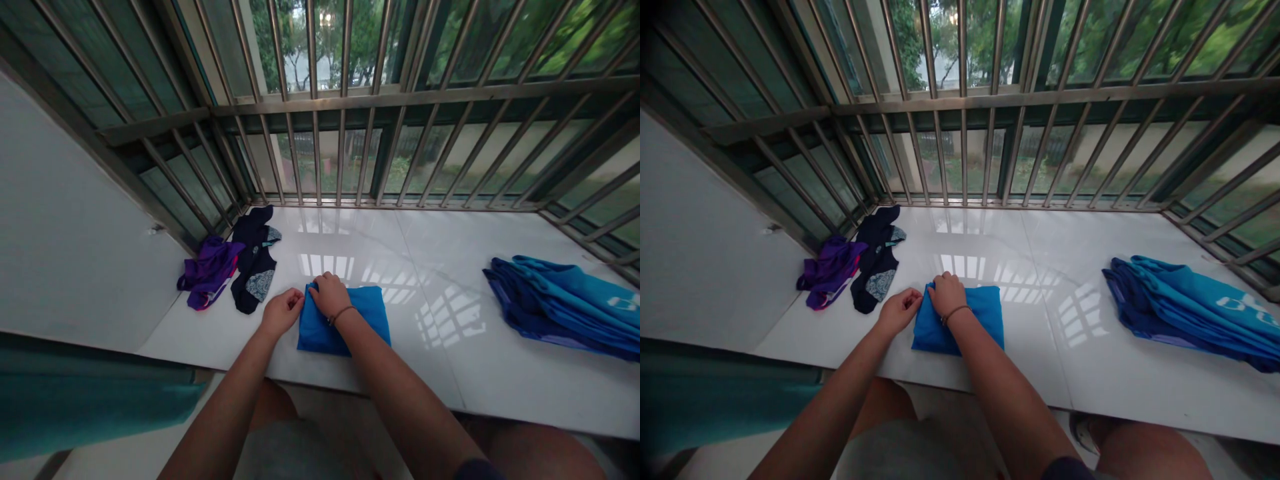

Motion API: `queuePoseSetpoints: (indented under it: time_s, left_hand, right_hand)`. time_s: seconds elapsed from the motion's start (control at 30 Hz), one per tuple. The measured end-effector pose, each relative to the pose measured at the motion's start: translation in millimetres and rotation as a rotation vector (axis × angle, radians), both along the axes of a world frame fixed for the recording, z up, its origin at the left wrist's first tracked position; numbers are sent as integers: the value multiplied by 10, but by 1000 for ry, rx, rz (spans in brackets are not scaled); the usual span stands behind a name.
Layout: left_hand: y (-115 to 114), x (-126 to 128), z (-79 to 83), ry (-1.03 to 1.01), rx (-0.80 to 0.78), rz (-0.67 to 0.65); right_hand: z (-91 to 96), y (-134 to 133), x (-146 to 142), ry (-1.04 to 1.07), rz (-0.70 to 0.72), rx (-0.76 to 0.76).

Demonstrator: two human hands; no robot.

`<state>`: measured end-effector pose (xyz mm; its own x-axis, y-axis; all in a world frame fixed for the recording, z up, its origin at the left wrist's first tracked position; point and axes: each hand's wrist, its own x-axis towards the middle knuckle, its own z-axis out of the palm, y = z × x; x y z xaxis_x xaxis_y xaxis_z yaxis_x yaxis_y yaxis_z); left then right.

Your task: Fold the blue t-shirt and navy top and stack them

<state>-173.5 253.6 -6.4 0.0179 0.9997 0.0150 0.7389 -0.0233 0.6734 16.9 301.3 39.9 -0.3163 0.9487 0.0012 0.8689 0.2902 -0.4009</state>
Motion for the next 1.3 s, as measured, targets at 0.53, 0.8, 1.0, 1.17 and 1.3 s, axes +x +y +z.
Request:
queuePoseSetpoints:
  time_s: [0.53,0.8,1.0,1.17,1.3]
  left_hand:
    - [2,6,-7,9,-1,10]
    - [-4,9,-4,-32,2,16]
    - [16,-5,-36,-29,2,8]
    - [25,-2,-50,-34,10,15]
    - [16,-1,-32,-37,47,30]
  right_hand:
    - [37,-88,-71,62,131,139]
    - [-144,-1135,267,-38,306,203]
    - [-242,-1232,211,-40,384,270]
    - [-92,-1301,188,-23,342,133]
    - [144,-1257,508,24,34,127]
